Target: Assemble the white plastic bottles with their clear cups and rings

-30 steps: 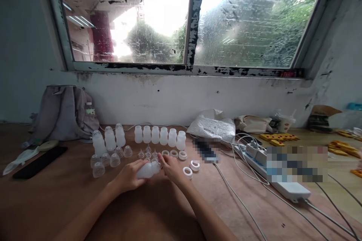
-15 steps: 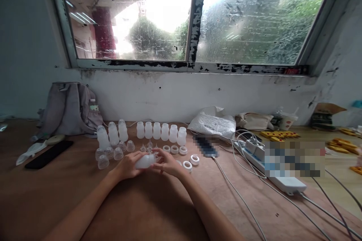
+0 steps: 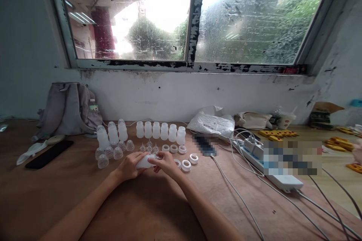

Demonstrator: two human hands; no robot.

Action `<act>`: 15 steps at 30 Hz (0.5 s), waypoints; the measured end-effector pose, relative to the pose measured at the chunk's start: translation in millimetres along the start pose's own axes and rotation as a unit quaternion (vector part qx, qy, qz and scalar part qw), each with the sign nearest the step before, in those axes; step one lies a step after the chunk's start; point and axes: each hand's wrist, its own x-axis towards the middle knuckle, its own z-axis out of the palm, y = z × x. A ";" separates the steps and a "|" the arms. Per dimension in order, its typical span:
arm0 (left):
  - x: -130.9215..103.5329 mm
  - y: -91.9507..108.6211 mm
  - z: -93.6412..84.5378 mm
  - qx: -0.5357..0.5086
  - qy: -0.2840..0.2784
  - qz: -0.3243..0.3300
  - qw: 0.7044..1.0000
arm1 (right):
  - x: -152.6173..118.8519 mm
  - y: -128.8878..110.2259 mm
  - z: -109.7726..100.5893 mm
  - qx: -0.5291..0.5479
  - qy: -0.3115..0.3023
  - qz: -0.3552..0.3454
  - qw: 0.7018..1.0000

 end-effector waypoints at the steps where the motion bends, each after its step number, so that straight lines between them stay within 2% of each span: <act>1: -0.1 -0.1 0.2 0.000 0.001 0.000 1.000 | 0.4 0.5 0.7 0.005 0.001 0.005 1.000; 5: 1.1 0.0 2.9 -0.020 0.013 -0.015 1.000 | 3.0 0.0 3.9 0.027 0.012 0.012 0.999; 9: 5.7 4.2 6.6 -0.132 0.069 -0.106 0.983 | 5.0 -3.6 7.6 0.081 0.054 0.003 0.995; 12: 9.7 10.5 7.6 -0.278 0.094 -0.167 0.941 | 4.3 -4.2 9.9 0.097 0.055 -0.015 0.994; 15: 12.4 15.7 10.5 -0.422 0.093 -0.193 0.881 | 3.7 0.2 12.8 0.067 0.031 -0.019 0.997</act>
